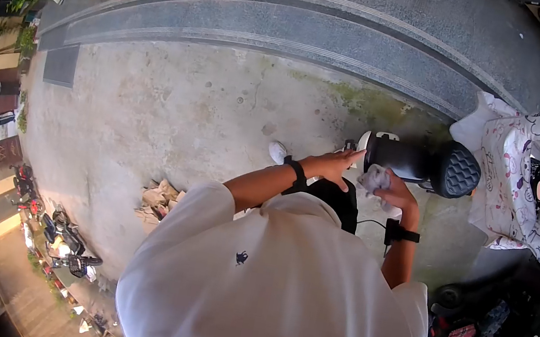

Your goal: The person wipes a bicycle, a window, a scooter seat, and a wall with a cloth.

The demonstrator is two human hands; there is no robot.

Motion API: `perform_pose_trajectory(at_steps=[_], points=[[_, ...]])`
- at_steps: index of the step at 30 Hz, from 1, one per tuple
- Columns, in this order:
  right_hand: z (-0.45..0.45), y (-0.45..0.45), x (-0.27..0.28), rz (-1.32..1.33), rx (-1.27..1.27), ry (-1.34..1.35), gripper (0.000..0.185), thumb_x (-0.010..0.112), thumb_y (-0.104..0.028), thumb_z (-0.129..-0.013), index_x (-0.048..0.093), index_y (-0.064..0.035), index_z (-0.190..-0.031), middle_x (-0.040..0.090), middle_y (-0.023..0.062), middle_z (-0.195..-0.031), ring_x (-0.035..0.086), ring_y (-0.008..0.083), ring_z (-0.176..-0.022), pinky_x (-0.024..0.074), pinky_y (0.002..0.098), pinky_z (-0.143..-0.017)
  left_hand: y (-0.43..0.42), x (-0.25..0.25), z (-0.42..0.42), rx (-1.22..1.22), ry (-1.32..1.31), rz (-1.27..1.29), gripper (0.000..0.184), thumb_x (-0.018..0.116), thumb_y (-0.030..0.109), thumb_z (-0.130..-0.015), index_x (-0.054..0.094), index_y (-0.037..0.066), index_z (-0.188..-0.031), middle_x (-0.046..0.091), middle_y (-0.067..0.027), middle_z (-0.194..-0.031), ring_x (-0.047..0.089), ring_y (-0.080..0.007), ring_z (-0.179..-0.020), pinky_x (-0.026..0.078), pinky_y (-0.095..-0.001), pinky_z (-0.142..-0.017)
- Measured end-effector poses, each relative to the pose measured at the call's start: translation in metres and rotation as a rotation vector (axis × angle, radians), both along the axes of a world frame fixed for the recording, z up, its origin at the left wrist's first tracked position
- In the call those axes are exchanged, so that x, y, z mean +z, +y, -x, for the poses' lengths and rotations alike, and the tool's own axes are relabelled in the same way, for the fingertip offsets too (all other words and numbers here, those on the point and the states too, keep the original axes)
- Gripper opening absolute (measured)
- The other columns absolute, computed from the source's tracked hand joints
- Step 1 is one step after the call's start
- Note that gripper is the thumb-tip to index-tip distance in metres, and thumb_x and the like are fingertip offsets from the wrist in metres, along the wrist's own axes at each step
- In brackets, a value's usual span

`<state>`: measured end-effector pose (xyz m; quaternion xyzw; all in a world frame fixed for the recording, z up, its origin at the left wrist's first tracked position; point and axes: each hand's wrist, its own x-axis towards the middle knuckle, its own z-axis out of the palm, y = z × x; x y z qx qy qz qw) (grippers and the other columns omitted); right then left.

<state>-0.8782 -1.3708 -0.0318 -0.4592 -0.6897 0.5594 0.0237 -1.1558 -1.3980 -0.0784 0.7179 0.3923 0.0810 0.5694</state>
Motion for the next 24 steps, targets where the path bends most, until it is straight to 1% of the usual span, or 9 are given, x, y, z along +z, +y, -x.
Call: perform_pose_trajectory(at_steps=[1, 3, 5, 6, 7, 9, 11, 16, 24], points=[[0.035, 0.006, 0.017, -0.162, 0.062, 0.032, 0.064, 0.074, -0.010, -0.068, 0.052, -0.0039, -0.128, 0.067, 0.0137, -0.096, 0.067, 0.0229, -0.085, 0.0536, 0.0332, -0.074, -0.007, 0.000, 0.018, 0.041, -0.137, 0.019, 0.124, 0.090, 0.034, -0.063, 0.010, 0.003, -0.153, 0.032, -0.0291, -0.146, 0.034, -0.0434, -0.137, 0.033, -0.0445, -0.112], [0.110, 0.021, 0.087, 0.016, 0.014, 0.093, 0.055, 0.073, -0.007, -0.069, 0.053, -0.0047, -0.120, 0.065, 0.0132, -0.092, 0.065, 0.0201, -0.082, 0.0522, 0.0342, -0.072, -0.014, 0.016, 0.052, 0.173, -0.227, -0.101, 0.116, 0.089, 0.031, -0.066, 0.018, 0.002, -0.151, 0.037, -0.0249, -0.145, 0.037, -0.0382, -0.136, 0.033, -0.0432, -0.112], [0.163, 0.022, 0.110, -0.104, -0.006, 0.132, 0.045, 0.072, -0.006, -0.071, 0.051, -0.0055, -0.110, 0.062, 0.0127, -0.086, 0.061, 0.0188, -0.074, 0.0500, 0.0340, -0.068, -0.015, 0.026, 0.091, 0.367, -0.444, -0.014, 0.102, 0.087, 0.024, -0.071, 0.025, 0.001, -0.148, 0.042, -0.0194, -0.143, 0.041, -0.0309, -0.135, 0.032, -0.0411, -0.112], [0.188, 0.020, 0.124, -0.160, -0.043, 0.129, 0.042, 0.073, -0.006, -0.071, 0.050, -0.0052, -0.106, 0.060, 0.0129, -0.084, 0.059, 0.0191, -0.072, 0.0490, 0.0338, -0.067, -0.016, 0.020, 0.111, 0.484, -0.430, -0.094, 0.090, 0.082, 0.017, -0.076, 0.028, 0.003, -0.147, 0.048, -0.0140, -0.139, 0.046, -0.0237, -0.130, 0.037, -0.0389, -0.108], [0.211, 0.019, 0.133, -0.223, -0.075, 0.131, 0.039, 0.073, -0.006, -0.071, 0.049, -0.0049, -0.102, 0.058, 0.0131, -0.083, 0.056, 0.0194, -0.071, 0.0481, 0.0337, -0.067, -0.018, 0.054, 0.136, 0.632, -0.484, 0.011, 0.083, 0.079, 0.016, -0.080, 0.030, 0.001, -0.146, 0.054, -0.0196, -0.133, 0.054, -0.0249, -0.124, 0.044, -0.0368, -0.102], [0.245, 0.016, 0.133, -0.410, -0.102, 0.237, 0.039, 0.075, -0.006, -0.071, 0.050, -0.0050, -0.100, 0.057, 0.0131, -0.083, 0.054, 0.0212, -0.072, 0.0476, 0.0337, -0.070, -0.016, 0.072, 0.187, 0.748, -0.478, -0.007, 0.062, 0.071, 0.009, -0.086, 0.041, 0.004, -0.140, 0.064, -0.0156, -0.120, 0.062, -0.0202, -0.112, 0.050, -0.0335, -0.091], [0.276, 0.013, 0.143, -0.448, -0.201, 0.214, 0.038, 0.075, -0.005, -0.069, 0.049, -0.0027, -0.097, 0.057, 0.0134, -0.086, 0.055, 0.0270, -0.077, 0.0473, 0.0338, -0.076, -0.019, 0.086, 0.226, 0.838, -0.439, -0.239, 0.050, 0.065, 0.000, -0.086, 0.048, 0.004, -0.134, 0.064, -0.0090, -0.120, 0.062, -0.0169, -0.109, 0.051, -0.0325, -0.089], [0.324, 0.024, 0.130, -0.871, -0.161, 0.127, 0.041, 0.079, -0.006, -0.067, 0.050, -0.0029, -0.096, 0.057, 0.0146, -0.095, 0.059, 0.0321, -0.092, 0.0477, 0.0376, -0.082, -0.048, 0.118, 0.300, 1.042, -0.390, -0.452, 0.039, 0.061, -0.005, -0.086, 0.055, 0.003, -0.123, 0.065, -0.0097, -0.117, 0.063, -0.0171, -0.107, 0.051, -0.0318, -0.089], [0.367, 0.052, 0.116, -0.710, -0.148, 0.181, 0.042, 0.081, -0.009, -0.067, 0.051, -0.0024, -0.096, 0.063, 0.0177, -0.104, 0.061, 0.0369, -0.094, 0.0489, 0.0398, -0.083, -0.058, 0.108, 0.321, 1.146, -0.660, -0.250, 0.053, 0.066, 0.000, -0.085, 0.046, 0.006, -0.134, 0.061, -0.0086, -0.124, 0.060, -0.0186, -0.112, 0.049, -0.0342, -0.094]])
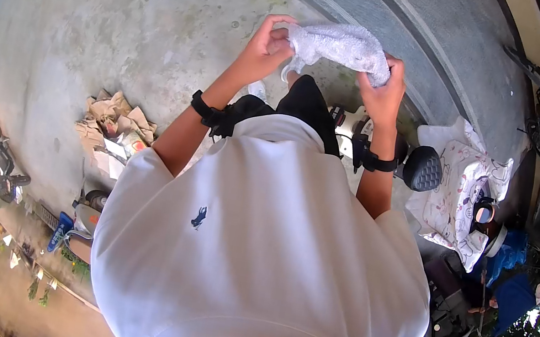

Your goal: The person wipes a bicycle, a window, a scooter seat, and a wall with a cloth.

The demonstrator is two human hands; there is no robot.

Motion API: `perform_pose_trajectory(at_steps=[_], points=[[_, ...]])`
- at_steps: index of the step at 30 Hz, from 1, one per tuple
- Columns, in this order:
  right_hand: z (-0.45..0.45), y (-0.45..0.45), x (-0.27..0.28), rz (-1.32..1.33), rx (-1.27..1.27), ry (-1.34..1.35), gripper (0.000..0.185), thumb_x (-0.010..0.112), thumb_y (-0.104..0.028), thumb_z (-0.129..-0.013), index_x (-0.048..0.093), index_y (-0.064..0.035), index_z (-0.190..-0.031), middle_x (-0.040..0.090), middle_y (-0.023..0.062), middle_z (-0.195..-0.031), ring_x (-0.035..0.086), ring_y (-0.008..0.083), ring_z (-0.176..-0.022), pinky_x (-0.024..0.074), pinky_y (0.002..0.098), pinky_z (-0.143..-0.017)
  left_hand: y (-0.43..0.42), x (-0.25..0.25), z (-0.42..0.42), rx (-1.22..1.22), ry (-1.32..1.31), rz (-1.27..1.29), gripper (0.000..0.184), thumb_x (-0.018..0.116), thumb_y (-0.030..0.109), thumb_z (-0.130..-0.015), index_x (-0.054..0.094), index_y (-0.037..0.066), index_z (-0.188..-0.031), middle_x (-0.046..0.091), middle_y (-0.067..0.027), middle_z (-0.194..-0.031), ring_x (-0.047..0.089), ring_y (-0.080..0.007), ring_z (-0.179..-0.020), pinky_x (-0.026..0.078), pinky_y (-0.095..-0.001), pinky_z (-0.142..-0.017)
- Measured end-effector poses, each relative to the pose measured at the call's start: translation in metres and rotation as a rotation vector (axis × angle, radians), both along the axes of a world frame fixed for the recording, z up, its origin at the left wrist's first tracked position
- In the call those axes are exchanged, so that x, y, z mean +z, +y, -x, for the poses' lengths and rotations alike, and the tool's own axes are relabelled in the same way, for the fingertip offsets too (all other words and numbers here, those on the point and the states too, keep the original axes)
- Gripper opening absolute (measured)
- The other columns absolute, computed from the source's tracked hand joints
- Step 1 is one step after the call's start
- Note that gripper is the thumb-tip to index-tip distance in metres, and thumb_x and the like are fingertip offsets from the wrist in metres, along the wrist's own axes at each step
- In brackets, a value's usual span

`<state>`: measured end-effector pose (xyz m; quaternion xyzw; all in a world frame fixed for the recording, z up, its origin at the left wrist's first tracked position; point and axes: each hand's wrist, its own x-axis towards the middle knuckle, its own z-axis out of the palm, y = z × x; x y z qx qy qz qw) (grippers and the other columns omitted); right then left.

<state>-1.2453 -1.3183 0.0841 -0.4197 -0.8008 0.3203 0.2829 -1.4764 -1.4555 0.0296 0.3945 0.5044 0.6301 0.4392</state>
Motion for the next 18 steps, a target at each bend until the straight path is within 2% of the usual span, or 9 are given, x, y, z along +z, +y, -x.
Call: perform_pose_trajectory(at_steps=[2, 3, 4, 7, 10, 12, 13, 15, 18], points=[[0.007, 0.013, 0.000, 0.026, 0.016, 0.009, 0.043, 0.082, -0.010, -0.066, 0.052, -0.0023, -0.097, 0.063, 0.0177, -0.106, 0.061, 0.0371, -0.094, 0.0491, 0.0400, -0.083, 0.011, 0.010, 0.002, -0.181, -0.301, -0.009, 0.073, 0.071, 0.009, -0.087, 0.029, 0.009, -0.146, 0.056, -0.0085, -0.131, 0.056, -0.0198, -0.119, 0.046, -0.0387, -0.100], [0.011, 0.022, 0.001, -0.081, 0.098, 0.025, 0.043, 0.082, -0.011, -0.066, 0.053, -0.0023, -0.097, 0.064, 0.0172, -0.106, 0.061, 0.0368, -0.095, 0.0492, 0.0406, -0.084, 0.019, 0.013, 0.001, -0.181, -0.293, -0.002, 0.073, 0.071, 0.009, -0.087, 0.029, 0.009, -0.146, 0.056, -0.0085, -0.131, 0.056, -0.0198, -0.119, 0.046, -0.0387, -0.100], [0.017, 0.034, 0.003, -0.192, 0.175, 0.047, 0.043, 0.082, -0.011, -0.066, 0.054, -0.0023, -0.097, 0.064, 0.0167, -0.106, 0.061, 0.0365, -0.096, 0.0493, 0.0412, -0.084, 0.032, 0.015, 0.001, -0.235, -0.147, -0.027, 0.079, 0.073, 0.013, -0.087, 0.024, 0.011, -0.149, 0.055, -0.0098, -0.133, 0.054, -0.0202, -0.121, 0.045, -0.0401, -0.101], [0.024, 0.074, 0.002, -0.175, 0.182, 0.096, 0.045, 0.083, -0.012, -0.065, 0.054, -0.0026, -0.097, 0.064, 0.0168, -0.106, 0.060, 0.0366, -0.099, 0.0493, 0.0426, -0.086, 0.081, 0.022, 0.002, -0.293, 0.002, -0.053, 0.083, 0.076, 0.014, -0.085, 0.023, 0.013, -0.149, 0.056, -0.0124, -0.128, 0.057, -0.0193, -0.116, 0.048, -0.0393, -0.097], [0.030, 0.121, -0.003, -0.142, 0.197, 0.122, 0.047, 0.084, -0.013, -0.064, 0.053, -0.0024, -0.098, 0.063, 0.0179, -0.109, 0.059, 0.0368, -0.101, 0.0492, 0.0431, -0.086, 0.148, 0.030, 0.005, -0.259, -0.254, 0.303, 0.072, 0.080, 0.021, -0.082, 0.038, 0.012, -0.140, 0.050, -0.0018, -0.128, 0.052, -0.0116, -0.111, 0.045, -0.0297, -0.092], [0.030, 0.151, -0.007, -0.120, 0.185, 0.118, 0.049, 0.084, -0.014, -0.064, 0.052, -0.0021, -0.099, 0.063, 0.0191, -0.111, 0.059, 0.0371, -0.102, 0.0492, 0.0430, -0.086, 0.197, 0.031, -0.003, -0.082, -0.221, 0.176, 0.050, 0.078, 0.011, -0.083, 0.049, 0.011, -0.124, 0.055, 0.0006, -0.114, 0.052, -0.0070, -0.097, 0.045, -0.0247, -0.083], [0.030, 0.164, -0.007, -0.113, 0.196, 0.112, 0.052, 0.085, -0.014, -0.064, 0.051, -0.0018, -0.101, 0.062, 0.0202, -0.112, 0.058, 0.0373, -0.102, 0.0492, 0.0429, -0.087, 0.217, 0.032, -0.011, -0.106, -0.219, 0.181, 0.050, 0.078, 0.011, -0.083, 0.049, 0.011, -0.124, 0.055, 0.0006, -0.114, 0.052, -0.0070, -0.097, 0.045, -0.0247, -0.083], [0.028, 0.187, -0.017, -0.039, 0.166, 0.229, 0.065, 0.086, -0.018, -0.065, 0.044, -0.0017, -0.112, 0.058, 0.0239, -0.116, 0.059, 0.0386, -0.103, 0.0484, 0.0436, -0.089, 0.274, 0.030, -0.021, -0.008, -0.048, -0.034, 0.036, 0.077, 0.011, -0.085, 0.053, 0.010, -0.111, 0.061, -0.0029, -0.101, 0.058, -0.0080, -0.091, 0.050, -0.0253, -0.074], [0.026, 0.215, 0.002, 0.063, 0.125, 0.290, 0.069, 0.087, -0.022, -0.068, 0.041, -0.0021, -0.114, 0.057, 0.0222, -0.115, 0.059, 0.0331, -0.102, 0.0476, 0.0423, -0.089, 0.328, 0.062, -0.034, -0.014, -0.035, 0.015, 0.035, 0.077, 0.010, -0.085, 0.053, 0.009, -0.110, 0.061, -0.0033, -0.100, 0.057, -0.0082, -0.091, 0.050, -0.0259, -0.077]])
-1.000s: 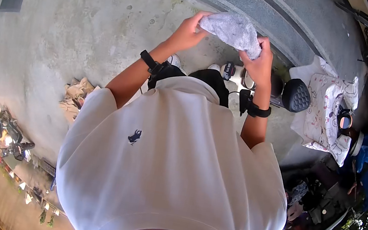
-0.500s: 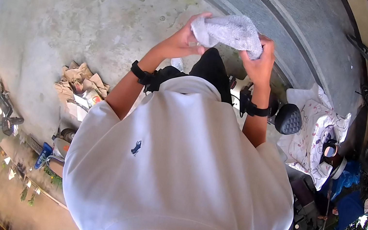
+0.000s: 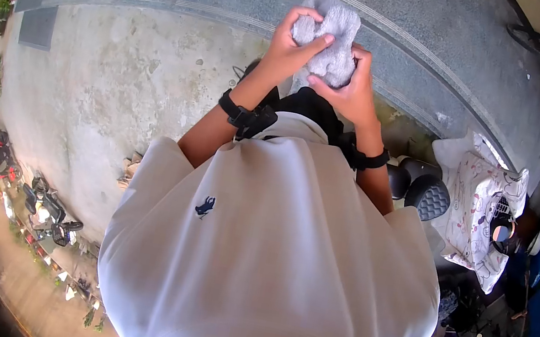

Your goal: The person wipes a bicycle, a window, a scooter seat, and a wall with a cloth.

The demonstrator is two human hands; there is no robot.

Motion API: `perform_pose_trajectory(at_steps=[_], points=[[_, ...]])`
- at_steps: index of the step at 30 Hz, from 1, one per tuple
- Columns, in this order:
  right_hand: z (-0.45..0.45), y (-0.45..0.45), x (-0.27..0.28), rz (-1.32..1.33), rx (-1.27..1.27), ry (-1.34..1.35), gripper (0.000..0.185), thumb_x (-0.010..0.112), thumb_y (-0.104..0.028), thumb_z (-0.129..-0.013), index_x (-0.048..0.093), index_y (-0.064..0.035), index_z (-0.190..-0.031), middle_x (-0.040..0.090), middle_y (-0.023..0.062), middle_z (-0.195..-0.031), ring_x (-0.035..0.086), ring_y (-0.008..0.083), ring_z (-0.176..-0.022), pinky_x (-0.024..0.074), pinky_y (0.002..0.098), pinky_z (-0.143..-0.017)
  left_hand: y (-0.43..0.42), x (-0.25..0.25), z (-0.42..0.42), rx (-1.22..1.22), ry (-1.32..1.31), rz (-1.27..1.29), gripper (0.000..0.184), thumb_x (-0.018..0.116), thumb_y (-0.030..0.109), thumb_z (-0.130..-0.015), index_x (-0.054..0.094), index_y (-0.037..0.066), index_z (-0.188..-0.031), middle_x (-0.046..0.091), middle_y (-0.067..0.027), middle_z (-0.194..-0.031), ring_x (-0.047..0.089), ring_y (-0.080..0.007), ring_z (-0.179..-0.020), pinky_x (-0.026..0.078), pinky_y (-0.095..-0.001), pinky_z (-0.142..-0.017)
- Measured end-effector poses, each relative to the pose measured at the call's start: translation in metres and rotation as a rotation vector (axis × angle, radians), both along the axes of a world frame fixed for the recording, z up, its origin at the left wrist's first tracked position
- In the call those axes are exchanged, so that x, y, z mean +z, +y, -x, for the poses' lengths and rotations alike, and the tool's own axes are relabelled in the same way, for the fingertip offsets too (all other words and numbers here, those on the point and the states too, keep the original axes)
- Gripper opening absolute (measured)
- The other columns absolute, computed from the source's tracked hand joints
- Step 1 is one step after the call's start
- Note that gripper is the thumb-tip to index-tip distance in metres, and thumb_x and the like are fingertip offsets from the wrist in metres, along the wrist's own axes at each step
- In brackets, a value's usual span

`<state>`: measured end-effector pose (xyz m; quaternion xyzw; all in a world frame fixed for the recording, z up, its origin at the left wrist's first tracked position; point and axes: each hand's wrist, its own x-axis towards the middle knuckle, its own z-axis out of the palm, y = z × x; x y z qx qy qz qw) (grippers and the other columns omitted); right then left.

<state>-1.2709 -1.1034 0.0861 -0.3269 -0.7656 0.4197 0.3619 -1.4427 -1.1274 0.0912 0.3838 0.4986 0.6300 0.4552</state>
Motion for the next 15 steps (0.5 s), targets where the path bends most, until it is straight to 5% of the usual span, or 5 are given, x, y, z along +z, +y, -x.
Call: perform_pose_trajectory(at_steps=[3, 5, 10, 13, 15], points=[[-0.001, 0.044, 0.004, 0.141, -0.056, 0.101, 0.069, 0.088, -0.024, -0.070, 0.038, -0.0027, -0.114, 0.055, 0.0175, -0.110, 0.056, 0.0247, -0.101, 0.0465, 0.0385, -0.089, 0.043, 0.023, -0.006, -0.035, -0.088, 0.066, 0.035, 0.077, 0.010, -0.084, 0.054, 0.007, -0.109, 0.060, -0.0035, -0.100, 0.057, -0.0094, -0.095, 0.048, -0.0278, -0.084], [0.002, 0.060, 0.006, 0.345, -0.132, 0.301, 0.068, 0.087, -0.024, -0.072, 0.037, -0.0035, -0.114, 0.051, 0.0133, -0.106, 0.051, 0.0192, -0.098, 0.0456, 0.0345, -0.087, 0.060, 0.029, -0.009, -0.018, 0.133, -0.104, 0.030, 0.075, 0.007, -0.085, 0.056, 0.006, -0.108, 0.058, -0.0044, -0.107, 0.055, -0.0108, -0.101, 0.045, -0.0262, -0.087], [-0.002, 0.111, 0.010, 0.259, -0.290, 0.210, 0.037, 0.077, -0.020, -0.084, 0.048, -0.0038, -0.099, 0.054, 0.0010, -0.083, 0.052, 0.0113, -0.076, 0.0465, 0.0278, -0.073, 0.107, 0.042, -0.008, -0.032, 0.323, -0.156, 0.028, 0.077, 0.010, -0.084, 0.058, 0.004, -0.104, 0.061, -0.0039, -0.100, 0.057, -0.0096, -0.093, 0.046, -0.0262, -0.084], [-0.030, 0.159, -0.030, 0.454, -0.549, 0.536, 0.029, 0.071, -0.019, -0.090, 0.049, -0.0032, -0.102, 0.060, 0.0048, -0.090, 0.056, 0.0133, -0.077, 0.0484, 0.0286, -0.074, 0.137, 0.042, -0.001, 0.061, 0.097, -0.074, 0.026, 0.076, 0.009, -0.084, 0.058, 0.005, -0.102, 0.059, -0.0031, -0.099, 0.056, -0.0085, -0.090, 0.045, -0.0252, -0.084], [-0.050, 0.179, -0.031, 0.460, -0.631, 0.497, 0.026, 0.068, -0.018, -0.092, 0.049, -0.0034, -0.103, 0.061, 0.0071, -0.096, 0.059, 0.0148, -0.082, 0.0488, 0.0301, -0.077, 0.161, 0.043, 0.000, 0.076, 0.053, -0.067, 0.025, 0.076, 0.010, -0.084, 0.058, 0.005, -0.101, 0.059, -0.0032, -0.100, 0.055, -0.0091, -0.092, 0.044, -0.0252, -0.085]])
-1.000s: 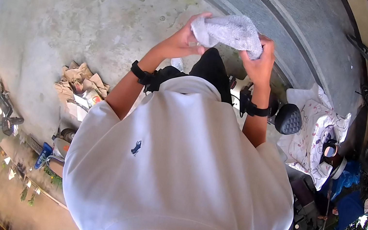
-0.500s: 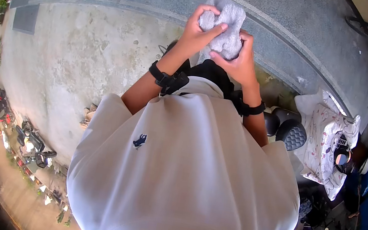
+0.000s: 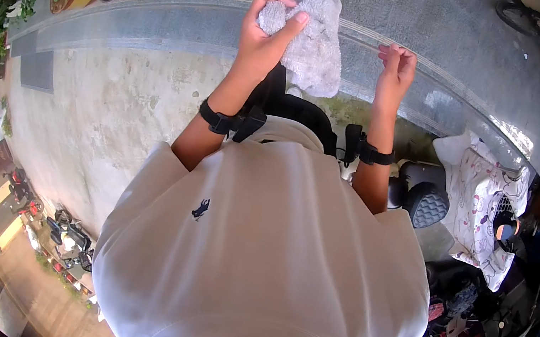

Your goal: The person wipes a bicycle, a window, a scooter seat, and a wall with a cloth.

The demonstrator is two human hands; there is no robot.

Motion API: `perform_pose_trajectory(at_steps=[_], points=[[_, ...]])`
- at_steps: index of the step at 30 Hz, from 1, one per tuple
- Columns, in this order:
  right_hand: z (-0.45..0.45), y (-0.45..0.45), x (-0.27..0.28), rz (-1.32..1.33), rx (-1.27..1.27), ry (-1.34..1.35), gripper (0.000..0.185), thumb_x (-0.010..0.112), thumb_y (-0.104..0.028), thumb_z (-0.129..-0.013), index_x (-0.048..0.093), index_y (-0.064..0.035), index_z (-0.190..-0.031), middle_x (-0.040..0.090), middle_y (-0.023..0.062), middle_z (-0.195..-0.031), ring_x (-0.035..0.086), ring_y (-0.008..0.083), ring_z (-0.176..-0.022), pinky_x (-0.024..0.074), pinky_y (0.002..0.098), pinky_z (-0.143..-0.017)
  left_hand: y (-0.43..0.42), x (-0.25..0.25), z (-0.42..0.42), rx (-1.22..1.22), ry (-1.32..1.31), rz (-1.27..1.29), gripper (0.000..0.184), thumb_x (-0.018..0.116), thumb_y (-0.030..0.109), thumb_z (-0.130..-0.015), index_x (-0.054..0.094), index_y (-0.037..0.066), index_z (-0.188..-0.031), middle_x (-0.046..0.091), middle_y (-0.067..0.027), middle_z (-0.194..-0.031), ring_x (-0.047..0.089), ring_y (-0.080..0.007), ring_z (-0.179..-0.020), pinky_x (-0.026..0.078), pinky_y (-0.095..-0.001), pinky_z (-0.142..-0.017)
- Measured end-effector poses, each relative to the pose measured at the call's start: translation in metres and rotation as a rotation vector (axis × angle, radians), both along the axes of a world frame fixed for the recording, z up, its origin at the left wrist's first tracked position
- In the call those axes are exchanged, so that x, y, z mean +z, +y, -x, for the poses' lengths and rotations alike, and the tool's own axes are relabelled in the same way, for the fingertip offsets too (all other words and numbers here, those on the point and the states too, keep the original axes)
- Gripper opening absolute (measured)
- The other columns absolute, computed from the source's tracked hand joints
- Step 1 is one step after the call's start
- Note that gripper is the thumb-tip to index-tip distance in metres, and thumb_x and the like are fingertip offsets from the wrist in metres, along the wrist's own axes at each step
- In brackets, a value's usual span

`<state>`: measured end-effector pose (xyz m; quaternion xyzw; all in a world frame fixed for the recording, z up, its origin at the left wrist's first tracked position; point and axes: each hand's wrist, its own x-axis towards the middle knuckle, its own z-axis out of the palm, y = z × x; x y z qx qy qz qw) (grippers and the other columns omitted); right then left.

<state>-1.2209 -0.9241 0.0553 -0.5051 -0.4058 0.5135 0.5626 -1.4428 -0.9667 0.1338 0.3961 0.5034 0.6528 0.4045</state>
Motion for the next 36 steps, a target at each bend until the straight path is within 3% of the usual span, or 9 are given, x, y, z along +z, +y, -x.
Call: perform_pose_trajectory(at_steps=[6, 9, 11, 13, 16, 22, 29, 31, 36], points=[[0.065, 0.043, 0.087, -0.514, 0.168, -0.593, 0.030, 0.061, -0.025, -0.096, 0.050, -0.0042, -0.115, 0.061, 0.0133, -0.112, 0.058, 0.0201, -0.103, 0.0457, 0.0349, -0.090, 0.076, 0.002, 0.002, -0.107, 0.053, 0.093, 0.023, 0.076, 0.011, -0.084, 0.059, 0.005, -0.098, 0.060, -0.0046, -0.103, 0.054, -0.0120, -0.099, 0.042, -0.0286, -0.091], [0.078, 0.111, 0.058, -0.589, 0.250, -0.607, 0.038, 0.059, -0.030, -0.098, 0.049, -0.0026, -0.122, 0.060, 0.0147, -0.113, 0.058, 0.0211, -0.098, 0.0465, 0.0340, -0.089, 0.120, 0.022, 0.009, -0.107, -0.053, 0.112, 0.024, 0.076, 0.011, -0.084, 0.059, 0.005, -0.100, 0.060, -0.0035, -0.104, 0.054, -0.0125, -0.099, 0.043, -0.0286, -0.091], [0.070, 0.156, -0.015, 0.076, 0.016, -0.188, 0.041, 0.055, -0.035, -0.099, 0.049, -0.0019, -0.123, 0.061, 0.0141, -0.110, 0.059, 0.0207, -0.098, 0.0475, 0.0338, -0.087, 0.131, 0.051, 0.007, -0.062, -0.199, 0.157, 0.025, 0.076, 0.011, -0.084, 0.059, 0.005, -0.101, 0.060, -0.0033, -0.103, 0.055, -0.0130, -0.099, 0.042, -0.0286, -0.091], [0.042, 0.179, -0.034, 0.375, 0.026, -0.158, 0.044, 0.052, -0.038, -0.100, 0.049, -0.0018, -0.124, 0.062, 0.0133, -0.106, 0.060, 0.0193, -0.098, 0.0482, 0.0336, -0.084, 0.150, 0.079, 0.006, -0.222, 0.098, 0.132, 0.025, 0.073, 0.013, -0.087, 0.058, 0.005, -0.104, 0.060, -0.0061, -0.104, 0.056, -0.0151, -0.101, 0.043, -0.0300, -0.093], [0.038, 0.203, 0.061, 0.417, 0.317, -0.230, 0.039, 0.051, -0.035, -0.101, 0.049, -0.0021, -0.122, 0.062, 0.0098, -0.101, 0.060, 0.0182, -0.086, 0.0491, 0.0332, -0.079, 0.194, 0.110, 0.009, -0.377, 0.298, 0.063, 0.023, 0.072, 0.012, -0.089, 0.058, 0.005, -0.106, 0.058, -0.0043, -0.103, 0.055, -0.0127, -0.100, 0.042, -0.0289, -0.093], [0.017, 0.226, 0.115, 0.481, 0.699, -0.126, 0.050, 0.048, -0.030, -0.101, 0.040, -0.0037, -0.144, 0.061, 0.0064, -0.118, 0.056, 0.0153, -0.092, 0.0461, 0.0272, -0.081, 0.246, 0.134, -0.008, -0.546, -0.032, 0.258, 0.027, 0.056, 0.016, -0.100, 0.053, 0.005, -0.124, 0.055, -0.0080, -0.121, 0.051, -0.0147, -0.113, 0.039, -0.0313, -0.100], [-0.035, 0.309, 0.102, 0.164, 0.585, -0.454, 0.034, 0.060, -0.031, -0.096, 0.065, 0.0013, -0.106, 0.066, 0.0105, -0.099, 0.057, 0.0163, -0.086, 0.0462, 0.0304, -0.078, 0.314, 0.167, -0.030, -0.476, 0.138, 0.106, 0.034, 0.058, 0.017, -0.097, 0.049, 0.003, -0.126, 0.054, -0.0109, -0.123, 0.049, -0.0192, -0.119, 0.036, -0.0328, -0.104], [-0.059, 0.366, 0.120, -0.268, 0.259, -0.682, 0.033, 0.070, -0.031, -0.090, 0.064, 0.0017, -0.086, 0.062, 0.0069, -0.081, 0.055, 0.0140, -0.075, 0.0444, 0.0322, -0.065, 0.351, 0.161, -0.038, -0.430, 0.276, 0.139, 0.038, 0.059, 0.020, -0.097, 0.047, 0.002, -0.129, 0.055, -0.0146, -0.124, 0.051, -0.0234, -0.120, 0.037, -0.0356, -0.104], [-0.107, 0.423, 0.196, 0.139, 0.360, -0.428, 0.038, 0.076, -0.033, -0.086, 0.055, -0.0016, -0.079, 0.051, 0.0013, -0.070, 0.043, 0.0091, -0.064, 0.0399, 0.0277, -0.055, 0.406, 0.148, -0.037, -0.533, 0.586, 0.354, 0.051, 0.054, 0.030, -0.100, 0.040, 0.001, -0.138, 0.052, -0.0275, -0.132, 0.052, -0.0371, -0.124, 0.041, -0.0417, -0.102]])
